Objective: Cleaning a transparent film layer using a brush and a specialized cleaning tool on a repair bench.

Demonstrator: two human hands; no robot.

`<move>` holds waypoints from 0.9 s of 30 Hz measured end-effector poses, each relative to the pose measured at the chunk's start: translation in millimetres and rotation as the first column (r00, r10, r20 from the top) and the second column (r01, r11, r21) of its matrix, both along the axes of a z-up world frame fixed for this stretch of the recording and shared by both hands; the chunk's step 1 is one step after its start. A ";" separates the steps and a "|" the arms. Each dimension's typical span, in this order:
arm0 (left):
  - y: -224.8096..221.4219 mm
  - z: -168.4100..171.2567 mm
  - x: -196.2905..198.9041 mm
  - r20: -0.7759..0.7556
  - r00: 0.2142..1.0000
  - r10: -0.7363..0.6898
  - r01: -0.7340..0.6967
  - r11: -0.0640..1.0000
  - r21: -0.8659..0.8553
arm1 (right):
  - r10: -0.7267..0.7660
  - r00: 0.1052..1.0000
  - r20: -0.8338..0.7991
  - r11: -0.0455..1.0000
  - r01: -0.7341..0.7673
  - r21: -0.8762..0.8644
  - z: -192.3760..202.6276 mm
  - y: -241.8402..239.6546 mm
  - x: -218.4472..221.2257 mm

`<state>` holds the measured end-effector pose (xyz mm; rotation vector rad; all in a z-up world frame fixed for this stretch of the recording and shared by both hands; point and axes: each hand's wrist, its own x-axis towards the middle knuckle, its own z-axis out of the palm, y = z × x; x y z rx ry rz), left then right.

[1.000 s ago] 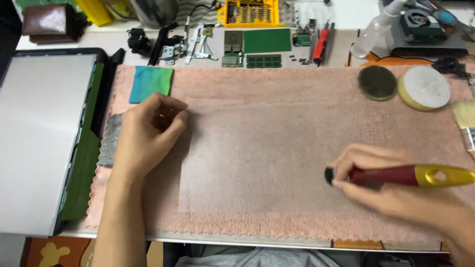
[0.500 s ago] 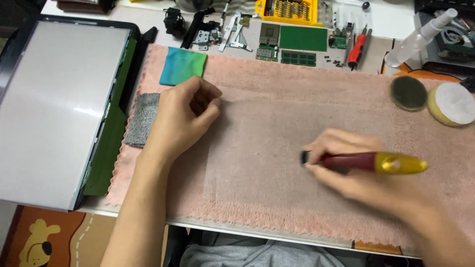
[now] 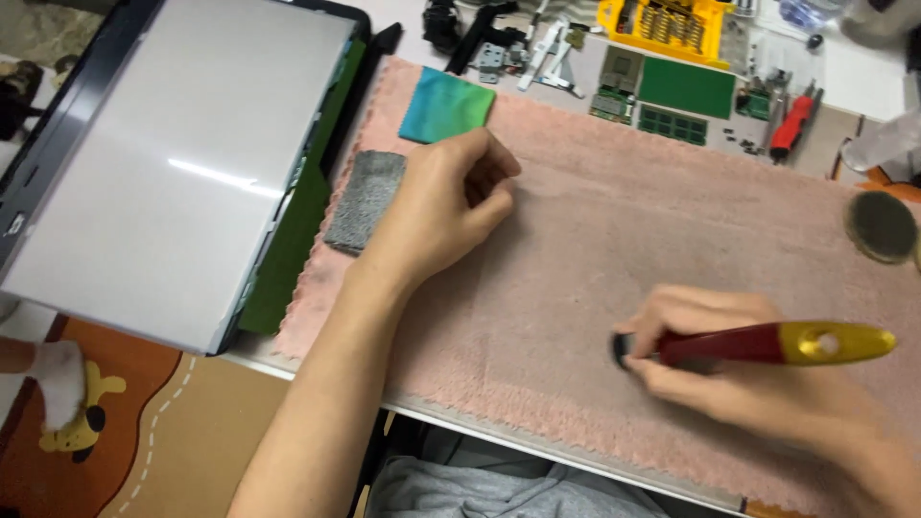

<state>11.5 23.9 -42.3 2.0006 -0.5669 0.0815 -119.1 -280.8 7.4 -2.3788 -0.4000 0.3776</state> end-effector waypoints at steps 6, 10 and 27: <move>-1.7 -2.1 2.1 -0.001 1.000 -0.021 0.021 0.999 -0.026 | -0.005 0.990 0.137 1.000 0.005 0.000 2.7 39.7 8.9; -1.5 -4.3 3.1 0.003 1.000 -0.015 0.015 1.000 -0.019 | -0.009 0.999 -0.036 1.000 0.009 0.025 4.0 34.1 7.3; -8.9 -11.8 8.7 0.008 0.999 -0.031 0.032 0.999 -0.043 | -0.065 0.987 0.150 0.987 0.041 0.158 -0.3 107.6 25.8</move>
